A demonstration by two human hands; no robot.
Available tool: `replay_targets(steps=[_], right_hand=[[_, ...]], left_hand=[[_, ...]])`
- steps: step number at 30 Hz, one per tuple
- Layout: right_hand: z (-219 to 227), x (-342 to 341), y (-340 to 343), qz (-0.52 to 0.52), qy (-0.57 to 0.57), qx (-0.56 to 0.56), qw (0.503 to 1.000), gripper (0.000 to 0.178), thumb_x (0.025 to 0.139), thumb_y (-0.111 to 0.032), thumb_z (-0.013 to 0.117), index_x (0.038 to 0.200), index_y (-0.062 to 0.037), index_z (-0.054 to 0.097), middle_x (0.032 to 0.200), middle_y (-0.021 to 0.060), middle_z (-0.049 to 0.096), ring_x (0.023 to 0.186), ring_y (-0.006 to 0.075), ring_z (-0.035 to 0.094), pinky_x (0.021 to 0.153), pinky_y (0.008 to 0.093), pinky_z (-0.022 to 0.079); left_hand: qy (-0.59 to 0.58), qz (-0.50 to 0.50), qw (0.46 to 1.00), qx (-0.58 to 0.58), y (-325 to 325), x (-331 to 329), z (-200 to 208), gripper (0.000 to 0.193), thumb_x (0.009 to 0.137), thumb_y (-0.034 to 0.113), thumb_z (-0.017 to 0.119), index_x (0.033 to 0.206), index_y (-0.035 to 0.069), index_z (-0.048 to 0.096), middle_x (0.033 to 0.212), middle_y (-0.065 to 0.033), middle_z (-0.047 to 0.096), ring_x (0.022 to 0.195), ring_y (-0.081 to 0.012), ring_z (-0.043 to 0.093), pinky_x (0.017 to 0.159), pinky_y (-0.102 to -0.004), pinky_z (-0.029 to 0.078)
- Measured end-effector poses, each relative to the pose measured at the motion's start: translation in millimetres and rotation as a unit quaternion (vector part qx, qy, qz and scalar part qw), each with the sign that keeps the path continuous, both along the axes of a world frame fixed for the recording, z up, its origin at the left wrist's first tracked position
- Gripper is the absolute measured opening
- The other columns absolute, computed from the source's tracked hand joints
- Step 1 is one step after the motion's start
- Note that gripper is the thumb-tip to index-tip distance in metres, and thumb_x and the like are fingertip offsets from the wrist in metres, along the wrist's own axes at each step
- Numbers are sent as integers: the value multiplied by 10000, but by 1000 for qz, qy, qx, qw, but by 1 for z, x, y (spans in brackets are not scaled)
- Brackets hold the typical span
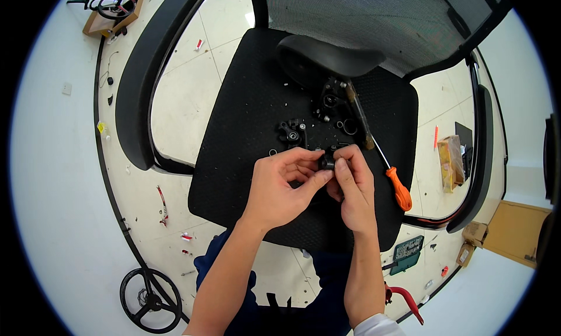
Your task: The person sits on a chair and assembles small mechanical components using a screwdriver and Allen key. They repeatedly insert, tighten, and remove screws and small parts on the chair seat.
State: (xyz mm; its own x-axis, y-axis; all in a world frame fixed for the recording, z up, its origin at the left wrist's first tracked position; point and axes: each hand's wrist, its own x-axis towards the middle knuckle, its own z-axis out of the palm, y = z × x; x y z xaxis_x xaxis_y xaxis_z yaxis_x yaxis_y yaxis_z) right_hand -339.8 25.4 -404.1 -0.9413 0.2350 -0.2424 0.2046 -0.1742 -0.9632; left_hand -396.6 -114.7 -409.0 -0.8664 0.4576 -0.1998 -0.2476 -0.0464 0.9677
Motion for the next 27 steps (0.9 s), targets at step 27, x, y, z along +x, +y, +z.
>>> replay_targets(steps=[27], right_hand=[[-10,-8,14,-84,43,-60,994,253,860,-19,708,1100,46,657,960,113,687,820,133,670,702,257,571]], left_hand=[[261,76,913,-304,-15,-20,-18,532,724,168,803,1208,68,605,1084,-73,573,837,-143,523,672,-251,437]])
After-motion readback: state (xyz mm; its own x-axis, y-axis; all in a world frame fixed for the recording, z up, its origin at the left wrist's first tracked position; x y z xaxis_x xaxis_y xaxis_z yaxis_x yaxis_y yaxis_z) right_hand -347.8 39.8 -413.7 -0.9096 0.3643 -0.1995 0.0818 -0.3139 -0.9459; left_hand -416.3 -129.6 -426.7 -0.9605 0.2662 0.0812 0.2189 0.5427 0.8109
